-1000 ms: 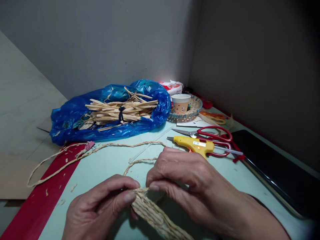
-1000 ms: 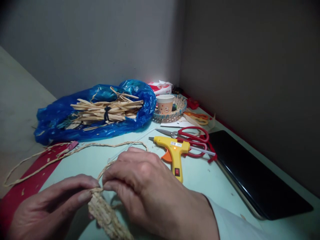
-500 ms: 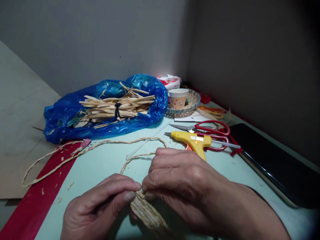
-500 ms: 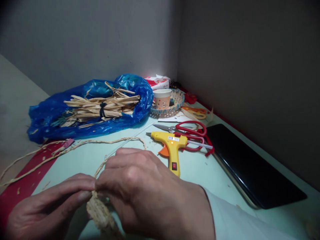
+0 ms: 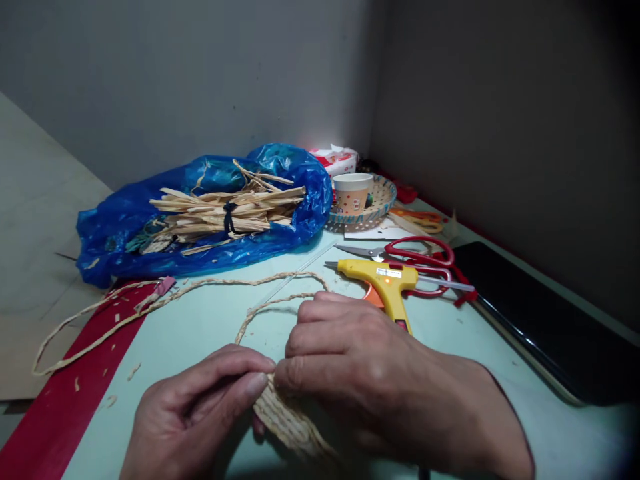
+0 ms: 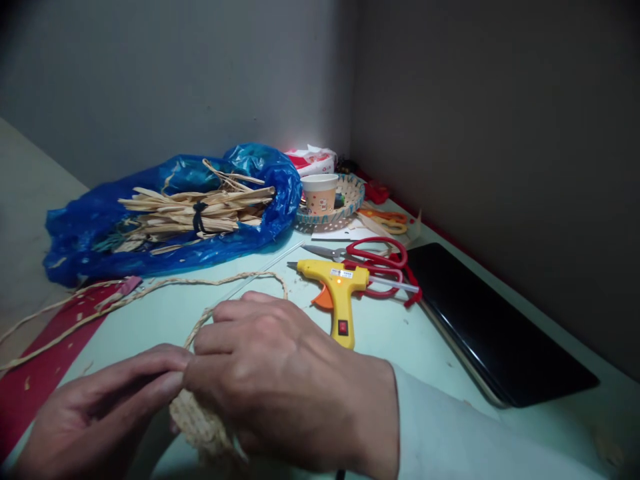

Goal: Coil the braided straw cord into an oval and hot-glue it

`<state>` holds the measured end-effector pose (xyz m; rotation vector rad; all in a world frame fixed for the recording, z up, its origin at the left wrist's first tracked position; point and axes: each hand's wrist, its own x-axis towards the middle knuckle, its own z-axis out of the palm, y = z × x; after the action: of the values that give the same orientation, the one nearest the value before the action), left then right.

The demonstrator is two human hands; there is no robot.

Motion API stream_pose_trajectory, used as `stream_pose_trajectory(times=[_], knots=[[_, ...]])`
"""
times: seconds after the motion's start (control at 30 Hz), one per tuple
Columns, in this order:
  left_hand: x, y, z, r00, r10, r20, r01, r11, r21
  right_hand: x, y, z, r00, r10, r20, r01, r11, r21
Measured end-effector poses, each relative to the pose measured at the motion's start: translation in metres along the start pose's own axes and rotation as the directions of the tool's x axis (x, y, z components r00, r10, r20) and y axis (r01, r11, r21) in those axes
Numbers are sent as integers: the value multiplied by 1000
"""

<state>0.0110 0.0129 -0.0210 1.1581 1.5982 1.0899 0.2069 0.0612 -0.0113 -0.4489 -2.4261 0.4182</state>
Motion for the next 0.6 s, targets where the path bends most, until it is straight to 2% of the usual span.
stream_pose_trajectory(times=[0.13,0.3,0.4,0.53,0.6], knots=[[5,-5,-7,999,35,7,-35,997,70,0,5,0,998,-24,59,22,999,24],[13,-12,-16,990,79,117,-93,988,125,-3,11,1,999,19,37,-21,998,56],[13,-9,-14,992,75,99,-83,993,86,-3,15,-3,999,33,37,-34,999,36],[10,-4,-7,991,3,137,-4,1000,5,-1,14,-5,998,46,45,-47,999,12],[11,-3,-5,990,9,144,-2,999,-47,-1,11,-4,993,116,-25,-114,991,66]])
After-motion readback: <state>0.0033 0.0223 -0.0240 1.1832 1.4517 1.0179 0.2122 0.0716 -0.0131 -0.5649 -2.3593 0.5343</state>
